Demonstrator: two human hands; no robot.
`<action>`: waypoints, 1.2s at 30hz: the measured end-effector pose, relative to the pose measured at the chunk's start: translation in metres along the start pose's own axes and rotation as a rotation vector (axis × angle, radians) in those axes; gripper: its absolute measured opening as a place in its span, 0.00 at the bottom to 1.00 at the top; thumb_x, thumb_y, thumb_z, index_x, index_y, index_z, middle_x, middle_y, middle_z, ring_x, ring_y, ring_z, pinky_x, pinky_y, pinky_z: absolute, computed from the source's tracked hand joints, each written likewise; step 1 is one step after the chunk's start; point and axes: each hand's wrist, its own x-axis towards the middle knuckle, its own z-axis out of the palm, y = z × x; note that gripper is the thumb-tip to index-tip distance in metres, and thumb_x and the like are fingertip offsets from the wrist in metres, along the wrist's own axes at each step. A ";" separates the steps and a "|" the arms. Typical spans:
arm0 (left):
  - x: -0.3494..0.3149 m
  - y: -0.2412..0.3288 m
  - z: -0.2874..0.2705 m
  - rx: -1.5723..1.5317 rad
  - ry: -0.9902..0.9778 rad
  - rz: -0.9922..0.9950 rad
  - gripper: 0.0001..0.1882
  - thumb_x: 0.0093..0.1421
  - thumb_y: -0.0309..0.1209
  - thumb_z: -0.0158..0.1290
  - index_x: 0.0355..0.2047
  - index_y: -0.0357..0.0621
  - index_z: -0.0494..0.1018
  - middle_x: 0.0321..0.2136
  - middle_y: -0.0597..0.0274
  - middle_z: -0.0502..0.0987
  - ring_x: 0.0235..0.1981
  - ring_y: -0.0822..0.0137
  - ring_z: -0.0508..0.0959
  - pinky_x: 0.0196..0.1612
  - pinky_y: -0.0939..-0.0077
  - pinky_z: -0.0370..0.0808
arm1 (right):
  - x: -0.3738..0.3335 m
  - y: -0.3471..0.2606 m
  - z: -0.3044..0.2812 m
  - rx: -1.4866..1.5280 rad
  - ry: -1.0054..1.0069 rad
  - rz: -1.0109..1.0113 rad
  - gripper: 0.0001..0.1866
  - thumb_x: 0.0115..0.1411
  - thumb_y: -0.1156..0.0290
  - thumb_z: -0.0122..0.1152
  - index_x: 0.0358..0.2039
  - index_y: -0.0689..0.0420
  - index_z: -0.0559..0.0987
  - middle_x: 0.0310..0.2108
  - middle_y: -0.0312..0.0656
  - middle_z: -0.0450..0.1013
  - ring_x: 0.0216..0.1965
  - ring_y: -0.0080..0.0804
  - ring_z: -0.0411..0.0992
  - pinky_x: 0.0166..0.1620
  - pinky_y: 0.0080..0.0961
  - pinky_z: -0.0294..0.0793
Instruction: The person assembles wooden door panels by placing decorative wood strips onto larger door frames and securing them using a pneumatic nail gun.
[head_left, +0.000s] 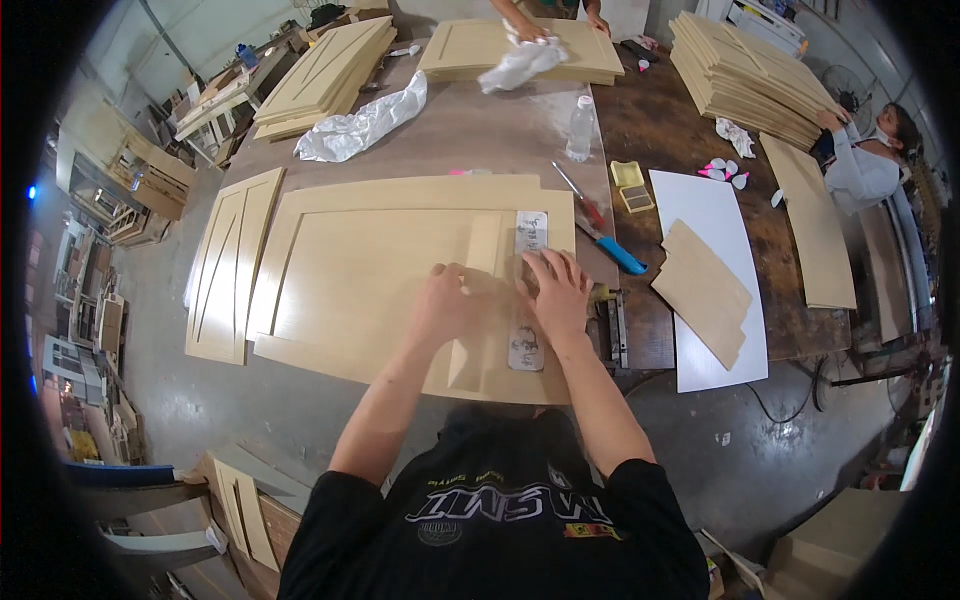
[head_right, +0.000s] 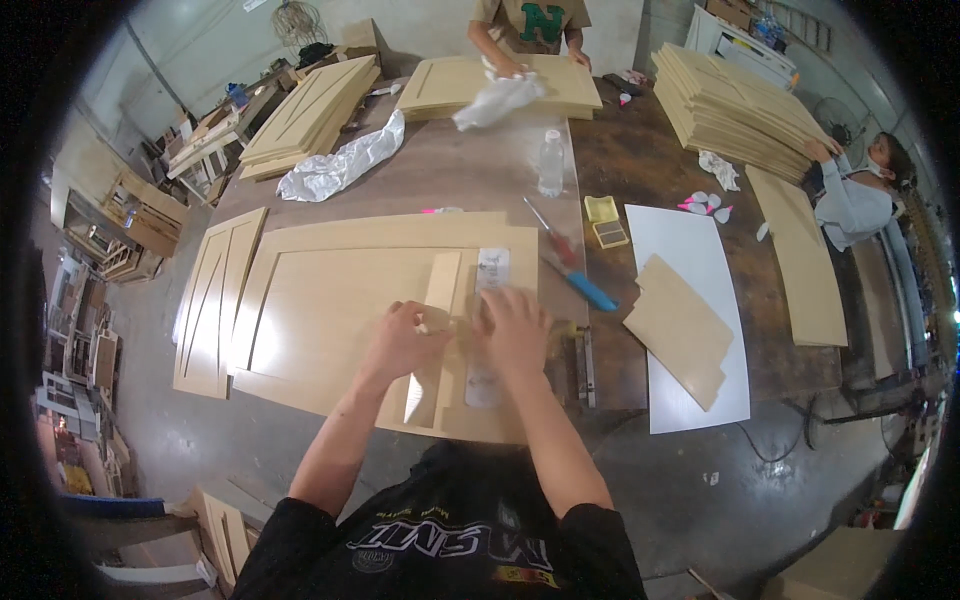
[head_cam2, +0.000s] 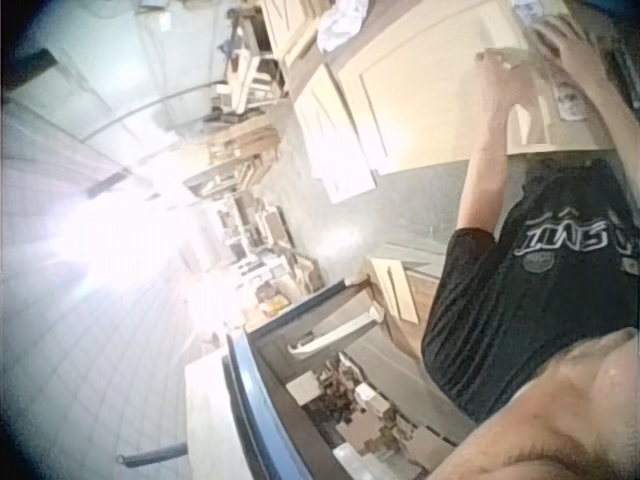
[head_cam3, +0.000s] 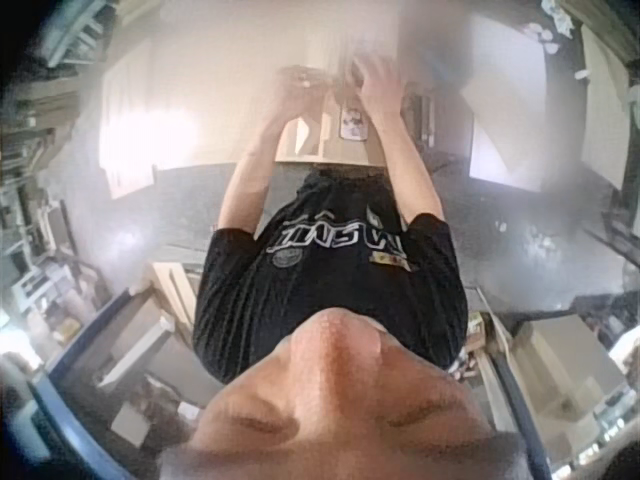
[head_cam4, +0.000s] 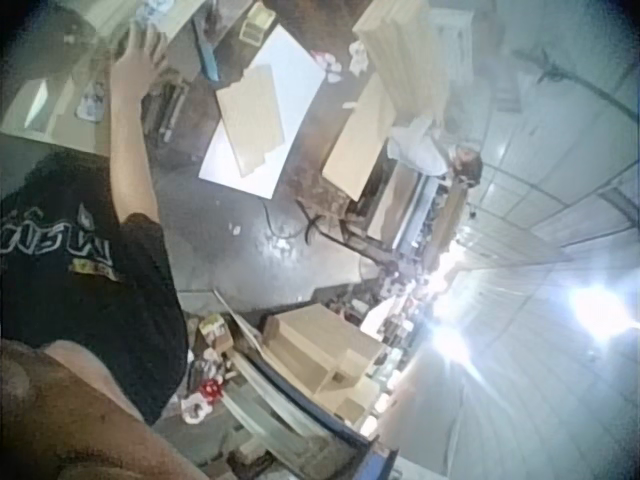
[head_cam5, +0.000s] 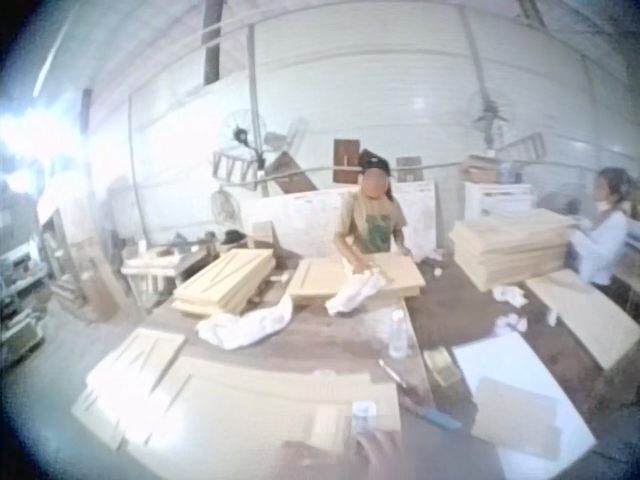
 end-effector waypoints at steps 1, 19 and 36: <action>0.003 0.004 0.006 0.010 -0.017 -0.010 0.33 0.53 0.45 0.68 0.52 0.32 0.76 0.48 0.41 0.77 0.50 0.44 0.80 0.50 0.55 0.79 | 0.001 0.002 0.004 0.001 -0.002 -0.007 0.26 0.63 0.58 0.66 0.63 0.38 0.76 0.62 0.33 0.70 0.68 0.41 0.61 0.68 0.52 0.58; 0.023 0.009 0.064 0.019 0.100 0.068 0.21 0.63 0.38 0.61 0.50 0.37 0.75 0.52 0.39 0.71 0.51 0.38 0.76 0.50 0.49 0.77 | -0.002 -0.002 0.004 0.031 -0.014 0.148 0.19 0.66 0.58 0.61 0.58 0.35 0.81 0.66 0.39 0.66 0.70 0.55 0.58 0.70 0.55 0.59; 0.015 -0.028 0.087 0.292 0.159 0.428 0.29 0.67 0.32 0.51 0.69 0.45 0.64 0.72 0.45 0.56 0.73 0.43 0.56 0.74 0.44 0.50 | 0.005 0.027 0.013 0.589 0.116 0.188 0.20 0.66 0.64 0.62 0.59 0.50 0.79 0.62 0.43 0.72 0.65 0.47 0.66 0.66 0.40 0.70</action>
